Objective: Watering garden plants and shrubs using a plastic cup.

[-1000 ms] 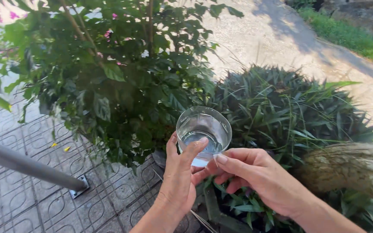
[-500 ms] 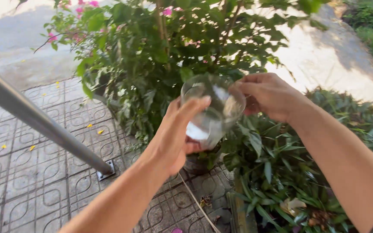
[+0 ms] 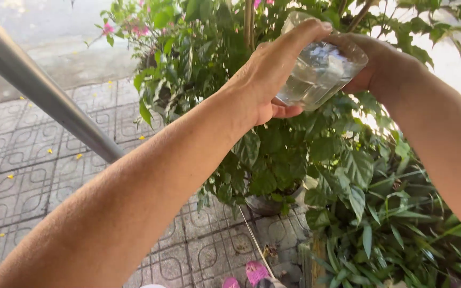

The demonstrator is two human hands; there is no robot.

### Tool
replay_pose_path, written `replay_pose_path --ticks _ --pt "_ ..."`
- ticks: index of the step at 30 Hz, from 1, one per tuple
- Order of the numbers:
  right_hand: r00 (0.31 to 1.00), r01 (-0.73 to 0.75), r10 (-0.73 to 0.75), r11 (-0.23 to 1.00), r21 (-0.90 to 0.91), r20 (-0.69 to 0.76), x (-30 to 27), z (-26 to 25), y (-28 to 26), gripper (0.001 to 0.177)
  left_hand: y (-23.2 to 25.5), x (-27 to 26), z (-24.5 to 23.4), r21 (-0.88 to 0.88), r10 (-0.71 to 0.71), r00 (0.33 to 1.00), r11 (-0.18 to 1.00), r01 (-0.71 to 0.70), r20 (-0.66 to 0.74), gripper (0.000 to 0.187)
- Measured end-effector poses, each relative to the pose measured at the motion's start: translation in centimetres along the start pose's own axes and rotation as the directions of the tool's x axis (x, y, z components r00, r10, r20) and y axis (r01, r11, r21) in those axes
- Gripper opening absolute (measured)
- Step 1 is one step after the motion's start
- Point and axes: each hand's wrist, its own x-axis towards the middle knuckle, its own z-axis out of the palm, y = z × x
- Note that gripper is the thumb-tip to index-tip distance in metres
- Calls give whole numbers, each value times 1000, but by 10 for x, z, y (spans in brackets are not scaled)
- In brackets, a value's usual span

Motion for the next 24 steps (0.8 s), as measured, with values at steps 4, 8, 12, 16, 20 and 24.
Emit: replay_pose_path --ticks 4,8,12,16,20,24 --pt "960 27 -34 999 29 279 23 -23 -20 24 11 16 0 15 -20 1000 1000 20 -16 81" --pt "842 32 -54 998 50 536 42 -41 -36 30 10 33 1 3 -16 1000 1000 16 -20 88" --pt "665 20 -66 997 71 744 66 -64 -46 36 9 43 1 -3 -64 997 998 64 -38 81" --pt "989 -133 121 978 161 84 43 -20 -49 27 2 49 -6 -57 -75 997 996 73 -35 80" --pt "978 -76 95 991 107 -187 25 -5 -37 35 -21 69 -16 -163 -4 1000 987 6 13 83" --pt "886 -50 -31 985 -162 -463 -17 49 -50 41 -31 75 -19 -150 -33 999 988 39 43 75"
